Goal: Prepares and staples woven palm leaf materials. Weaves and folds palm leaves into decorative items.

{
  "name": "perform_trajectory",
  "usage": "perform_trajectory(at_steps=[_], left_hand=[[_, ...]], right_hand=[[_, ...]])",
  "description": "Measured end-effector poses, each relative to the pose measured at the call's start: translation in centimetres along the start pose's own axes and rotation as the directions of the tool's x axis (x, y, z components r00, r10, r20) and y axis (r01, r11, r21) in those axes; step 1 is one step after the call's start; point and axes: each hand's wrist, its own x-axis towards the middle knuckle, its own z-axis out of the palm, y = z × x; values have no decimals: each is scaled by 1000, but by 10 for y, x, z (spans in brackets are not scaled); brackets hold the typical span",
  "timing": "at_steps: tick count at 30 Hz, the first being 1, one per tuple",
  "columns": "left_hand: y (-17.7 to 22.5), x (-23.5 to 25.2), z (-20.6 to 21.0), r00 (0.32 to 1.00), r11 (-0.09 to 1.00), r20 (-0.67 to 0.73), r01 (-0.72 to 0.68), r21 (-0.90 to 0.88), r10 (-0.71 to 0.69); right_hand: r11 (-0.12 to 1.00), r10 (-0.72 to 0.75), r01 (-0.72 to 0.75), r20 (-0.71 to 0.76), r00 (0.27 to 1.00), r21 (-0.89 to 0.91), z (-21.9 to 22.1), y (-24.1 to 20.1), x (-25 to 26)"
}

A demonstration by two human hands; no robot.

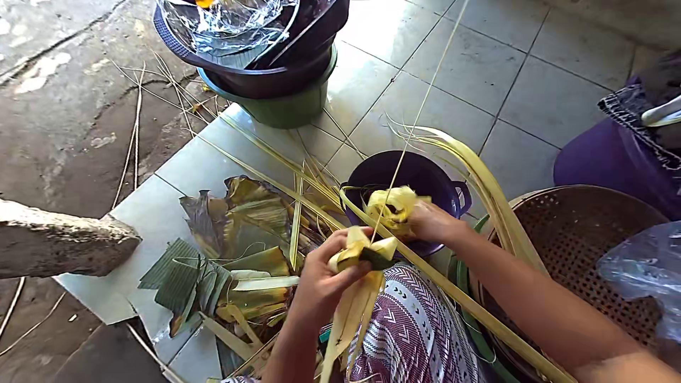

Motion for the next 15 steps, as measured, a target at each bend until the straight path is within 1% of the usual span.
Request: perform_trajectory(at_steps=[1,2,4,6,8,9,10,11,12,13,14,15], left_hand=[[1,8,5,1000,999,7,20,-31,-19],[2,12,9,1000,997,-4,28,-66,-28],[2,12,10,999,992,-36,4,-126,-9],[-1,6,4,995,986,-100,-31,-162,15],[-3,-1,0,980,981,-201,-46,-191,7],[-3,-6,-2,968,978,-252,-47,-203,-6],[-4,-10,-5,956,975,-293,-50,-215,-15],[-4,-15,-8,945,974,-326,-55,-218,-19],[-4,-19,-10,935,973,-355,-62,-223,-22],[-5,-22,-12,923,969,-383,-71,-235,-25],[-5,-25,-13,915,966,-403,-80,-245,-27],[-5,-28,-14,909,962,-416,-88,-257,-28]], right_hand=[[997,76,-76,-29,997,-19,5,7,8],[996,81,-83,-101,992,-13,8,14,13],[998,9,-21,-209,978,-54,10,18,21],[989,-142,123,-269,953,-84,9,22,32],[971,-240,230,-202,949,-71,0,19,44],[965,-262,260,-198,945,-37,-1,17,48],[969,-244,247,-195,950,-7,-1,14,51],[979,-197,203,-167,966,19,-1,10,51],[988,-148,151,-102,984,23,-1,7,51],[994,-107,107,-1,994,-13,-1,6,52],[994,-53,63,114,992,-91,0,6,54],[983,25,11,191,981,-185,2,7,57]])
